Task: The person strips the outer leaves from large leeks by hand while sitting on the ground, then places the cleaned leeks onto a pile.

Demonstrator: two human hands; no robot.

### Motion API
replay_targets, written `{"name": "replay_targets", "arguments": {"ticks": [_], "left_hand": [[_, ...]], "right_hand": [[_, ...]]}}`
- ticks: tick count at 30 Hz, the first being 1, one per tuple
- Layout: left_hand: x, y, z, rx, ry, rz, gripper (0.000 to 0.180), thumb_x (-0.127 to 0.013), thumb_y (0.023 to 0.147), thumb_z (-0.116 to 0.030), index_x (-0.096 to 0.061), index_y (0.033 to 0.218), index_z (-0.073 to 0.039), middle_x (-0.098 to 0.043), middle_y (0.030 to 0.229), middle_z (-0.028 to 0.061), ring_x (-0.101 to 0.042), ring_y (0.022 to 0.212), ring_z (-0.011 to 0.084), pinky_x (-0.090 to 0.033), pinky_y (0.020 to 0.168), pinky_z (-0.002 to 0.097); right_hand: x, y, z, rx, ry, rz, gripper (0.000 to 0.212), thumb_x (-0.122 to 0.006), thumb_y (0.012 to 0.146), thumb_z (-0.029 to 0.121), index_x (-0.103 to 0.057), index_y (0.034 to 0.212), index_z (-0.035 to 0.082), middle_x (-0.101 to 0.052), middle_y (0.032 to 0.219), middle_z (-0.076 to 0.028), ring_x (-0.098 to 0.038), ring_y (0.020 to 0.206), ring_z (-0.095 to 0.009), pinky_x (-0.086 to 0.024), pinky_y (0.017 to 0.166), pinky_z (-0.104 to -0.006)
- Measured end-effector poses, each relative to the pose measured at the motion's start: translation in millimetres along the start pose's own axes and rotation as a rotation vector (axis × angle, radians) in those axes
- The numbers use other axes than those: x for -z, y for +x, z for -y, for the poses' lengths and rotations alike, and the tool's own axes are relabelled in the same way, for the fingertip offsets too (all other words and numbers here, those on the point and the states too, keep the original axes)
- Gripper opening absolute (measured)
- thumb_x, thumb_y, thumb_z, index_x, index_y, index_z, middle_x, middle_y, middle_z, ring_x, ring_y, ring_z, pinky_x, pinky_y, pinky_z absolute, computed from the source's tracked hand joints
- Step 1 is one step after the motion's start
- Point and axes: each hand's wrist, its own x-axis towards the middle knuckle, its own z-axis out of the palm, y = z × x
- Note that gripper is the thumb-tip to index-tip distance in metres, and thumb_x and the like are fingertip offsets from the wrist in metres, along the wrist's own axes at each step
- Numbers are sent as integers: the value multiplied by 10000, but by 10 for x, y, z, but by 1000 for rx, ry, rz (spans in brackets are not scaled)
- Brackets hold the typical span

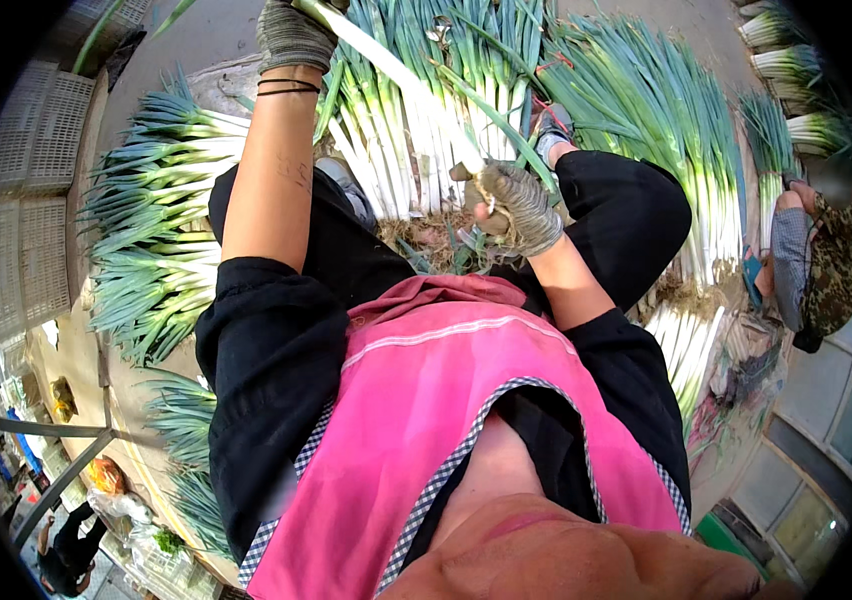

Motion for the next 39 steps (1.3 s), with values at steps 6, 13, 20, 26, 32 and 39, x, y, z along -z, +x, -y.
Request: {"name": "replay_targets", "arguments": {"ticks": [6, 13, 20, 26, 32, 39], "left_hand": [[-199, -94, 86, -295, 425, -307, 153, -566, 786, -129, -454, 835, -37, -505, 591, 68, -501, 477, 156, -422, 418, 265], [0, 59, 83, -241, 480, -329, 208, -627, 751, -169, -454, 810, -68, -486, 602, 33, -462, 446, 130, -381, 378, 236], [406, 250, 197, 34, 150, -168, 155, -569, 790, -187, -469, 720, -91, -441, 533, 4, -412, 419, 100, -340, 358, 208], [-306, -381, 349, -202, 653, -415, 123, -552, 792, -149, -469, 825, -65, -472, 581, 31, -434, 419, 123, -370, 361, 242], [93, -55, 283, 107, 136, -251, 152, -521, 808, -236, -464, 750, -107, -440, 579, 14, -406, 452, 143, -351, 422, 261], [81, -133, 272, 105, 99, -99, 156, -545, 807, -179, -474, 715, -75, -448, 596, 17, -400, 462, 122, -341, 412, 243]], "right_hand": [[40, 33, -21, 116, -182, -134, 494, -574, 787, 372, -510, 1047, -43, -451, 528, 42, -340, 370, -12, -254, 354, -143], [-58, 129, -21, 183, -727, -384, 314, -528, 826, 326, -577, 945, 40, -522, 569, 5, -425, 416, -38, -313, 380, -163], [-42, 125, -35, -34, -648, -295, 304, -544, 816, 282, -568, 972, 22, -552, 641, -28, -470, 496, -81, -380, 478, -207], [-73, 344, -122, 386, -1599, -546, 499, -625, 722, 365, -530, 1035, -11, -602, 835, -174, -591, 778, -277, -450, 674, -331], [-62, 292, -83, 202, -997, -415, 446, -502, 818, 404, -550, 1001, -1, -595, 645, -77, -578, 604, -152, -436, 568, -273], [78, 233, -66, -37, -241, -240, 496, -405, 855, 452, -559, 960, -7, -591, 636, -65, -438, 384, -69, -325, 353, -180]]}}
